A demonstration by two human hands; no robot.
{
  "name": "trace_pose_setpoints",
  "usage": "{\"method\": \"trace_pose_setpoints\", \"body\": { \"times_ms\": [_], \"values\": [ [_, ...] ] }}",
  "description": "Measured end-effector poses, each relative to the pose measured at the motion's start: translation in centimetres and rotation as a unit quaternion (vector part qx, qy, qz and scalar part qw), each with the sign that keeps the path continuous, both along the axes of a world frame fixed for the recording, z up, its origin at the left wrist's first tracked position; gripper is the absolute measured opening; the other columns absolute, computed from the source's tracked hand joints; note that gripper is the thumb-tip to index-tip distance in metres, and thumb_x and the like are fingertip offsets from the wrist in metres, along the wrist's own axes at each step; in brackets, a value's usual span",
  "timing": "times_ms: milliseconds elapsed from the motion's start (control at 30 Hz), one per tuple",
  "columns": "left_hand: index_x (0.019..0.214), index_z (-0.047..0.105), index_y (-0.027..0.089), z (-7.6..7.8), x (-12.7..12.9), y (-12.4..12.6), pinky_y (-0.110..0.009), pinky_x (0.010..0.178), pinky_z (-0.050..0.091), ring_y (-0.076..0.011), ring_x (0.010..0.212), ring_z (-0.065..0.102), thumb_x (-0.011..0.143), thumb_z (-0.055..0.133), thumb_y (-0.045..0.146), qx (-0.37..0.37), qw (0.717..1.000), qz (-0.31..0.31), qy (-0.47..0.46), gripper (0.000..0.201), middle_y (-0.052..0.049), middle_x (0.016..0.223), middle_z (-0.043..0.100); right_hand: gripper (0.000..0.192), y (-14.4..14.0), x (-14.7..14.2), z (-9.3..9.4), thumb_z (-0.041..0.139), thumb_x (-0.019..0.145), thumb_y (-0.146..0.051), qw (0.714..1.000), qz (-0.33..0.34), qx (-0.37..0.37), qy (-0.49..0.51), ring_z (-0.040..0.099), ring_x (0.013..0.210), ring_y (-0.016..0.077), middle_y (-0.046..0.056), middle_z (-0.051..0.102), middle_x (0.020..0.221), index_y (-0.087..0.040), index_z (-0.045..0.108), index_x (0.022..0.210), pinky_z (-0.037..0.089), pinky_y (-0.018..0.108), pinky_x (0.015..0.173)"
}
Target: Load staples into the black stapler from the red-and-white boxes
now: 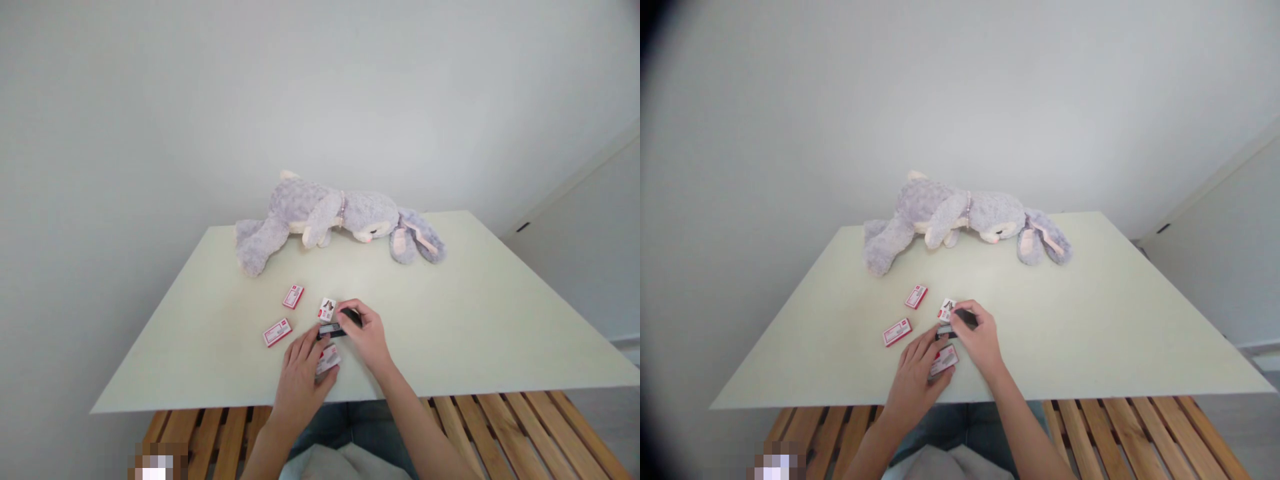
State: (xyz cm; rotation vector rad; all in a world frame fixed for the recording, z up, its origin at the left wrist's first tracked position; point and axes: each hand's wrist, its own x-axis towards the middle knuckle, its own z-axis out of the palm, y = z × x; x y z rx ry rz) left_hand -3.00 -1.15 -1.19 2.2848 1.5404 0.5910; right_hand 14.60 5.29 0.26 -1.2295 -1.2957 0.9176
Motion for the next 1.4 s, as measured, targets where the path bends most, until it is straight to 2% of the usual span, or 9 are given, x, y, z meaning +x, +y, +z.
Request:
{"method": "trace_pose_setpoints", "body": {
  "times_ms": [133,333,467,600,733,933,1133,1233,1400],
  "values": [
    [0.145,0.052,0.036,0.1,-1.5,0.7,-0.053,0.119,0.04,-0.0283,0.144,0.044,0.092,0.066,0.023,-0.015,0.999,-0.018,-0.036,0.056,-0.004,0.161,0.043,0.049,0.3,3.5,-1.3,0.038,0.101,-0.052,0.991,-0.091,-0.017,0.092,0.062,0.12,0.0261,0.013,0.068,0.128,-0.02,0.065,0.124,0.054,0.041,0.096],
    [0.12,0.064,0.03,-0.7,-4.1,0.7,-0.052,0.119,0.042,-0.0287,0.145,0.044,0.089,0.069,0.021,-0.017,0.996,-0.01,-0.082,0.033,-0.005,0.159,0.043,0.053,-2.8,9.0,-3.3,0.062,0.089,-0.062,0.945,-0.212,-0.15,0.199,0.07,0.089,0.0193,0.004,0.07,0.115,-0.028,0.06,0.13,0.061,0.03,0.067],
    [0.119,0.066,0.032,-1.0,-3.4,0.5,-0.054,0.116,0.043,-0.0296,0.141,0.047,0.088,0.072,0.022,0.005,0.998,-0.005,-0.066,0.033,-0.005,0.152,0.048,0.044,-5.7,9.0,-3.6,0.06,0.091,-0.063,0.966,-0.083,-0.234,0.076,0.05,0.042,0.009,-0.004,0.063,0.075,-0.022,0.065,0.107,0.038,0.02,0.034],
    [0.118,0.068,0.034,-1.2,-1.1,0.8,-0.055,0.113,0.044,-0.032,0.139,0.047,0.083,0.079,0.023,0.028,0.997,0.001,-0.068,0.038,-0.006,0.149,0.048,0.05,-6.5,5.4,-3.6,0.05,0.096,-0.065,0.947,0.133,-0.293,-0.005,0.04,0.036,0.0081,-0.005,0.056,0.06,-0.019,0.067,0.097,0.025,0.02,0.034],
    [0.117,0.07,0.034,-1.3,-0.2,1.3,-0.055,0.112,0.044,-0.0321,0.136,0.049,0.078,0.084,0.023,0.029,0.997,0.002,-0.073,0.042,-0.005,0.147,0.05,0.046,-5.7,3.4,-4.1,0.058,0.094,-0.06,0.962,0.125,-0.235,-0.065,0.042,0.05,0.0098,-0.004,0.053,0.059,-0.016,0.069,0.085,0.029,0.022,0.046],
    [0.115,0.069,0.032,-1.2,-1.9,1.5,-0.052,0.114,0.046,-0.0288,0.137,0.05,0.081,0.082,0.022,0.008,0.996,-0.009,-0.091,0.037,-0.005,0.149,0.05,0.039,-5.2,6.0,-4.0,0.061,0.093,-0.056,0.963,0.091,-0.228,-0.114,0.043,0.052,0.0128,-0.003,0.055,0.06,-0.018,0.068,0.086,0.028,0.024,0.049],
    [0.131,0.06,0.033,-0.9,-2.4,1.2,-0.05,0.117,0.045,-0.027,0.139,0.048,0.084,0.079,0.022,-0.008,0.996,-0.03,-0.08,0.052,-0.004,0.15,0.051,0.031,-5.2,5.4,-0.3,0.055,0.099,-0.043,0.961,0.073,-0.136,-0.23,0.053,0.056,0.0166,-0.005,0.056,0.06,-0.024,0.065,0.122,0.033,0.026,0.057],
    [0.136,0.057,0.034,-1.0,-2.4,1.0,-0.051,0.117,0.045,-0.0272,0.139,0.048,0.086,0.076,0.022,-0.006,0.997,-0.032,-0.076,0.055,-0.004,0.15,0.051,0.035,-4.3,3.1,0.4,0.055,0.098,-0.036,0.96,0.133,-0.113,-0.217,0.056,0.059,0.017,-0.004,0.061,0.065,-0.025,0.064,0.13,0.037,0.026,0.059],
    [0.142,0.052,0.036,-1.0,-2.2,0.8,-0.053,0.118,0.043,-0.0279,0.141,0.047,0.088,0.073,0.023,-0.006,0.997,-0.03,-0.07,0.059,-0.004,0.153,0.049,0.027,-2.3,-0.1,-1.4,0.054,0.098,-0.041,0.978,0.116,-0.134,-0.109,0.051,0.054,0.0151,-0.004,0.055,0.059,-0.02,0.069,0.106,0.037,0.025,0.053]
  ]
}}
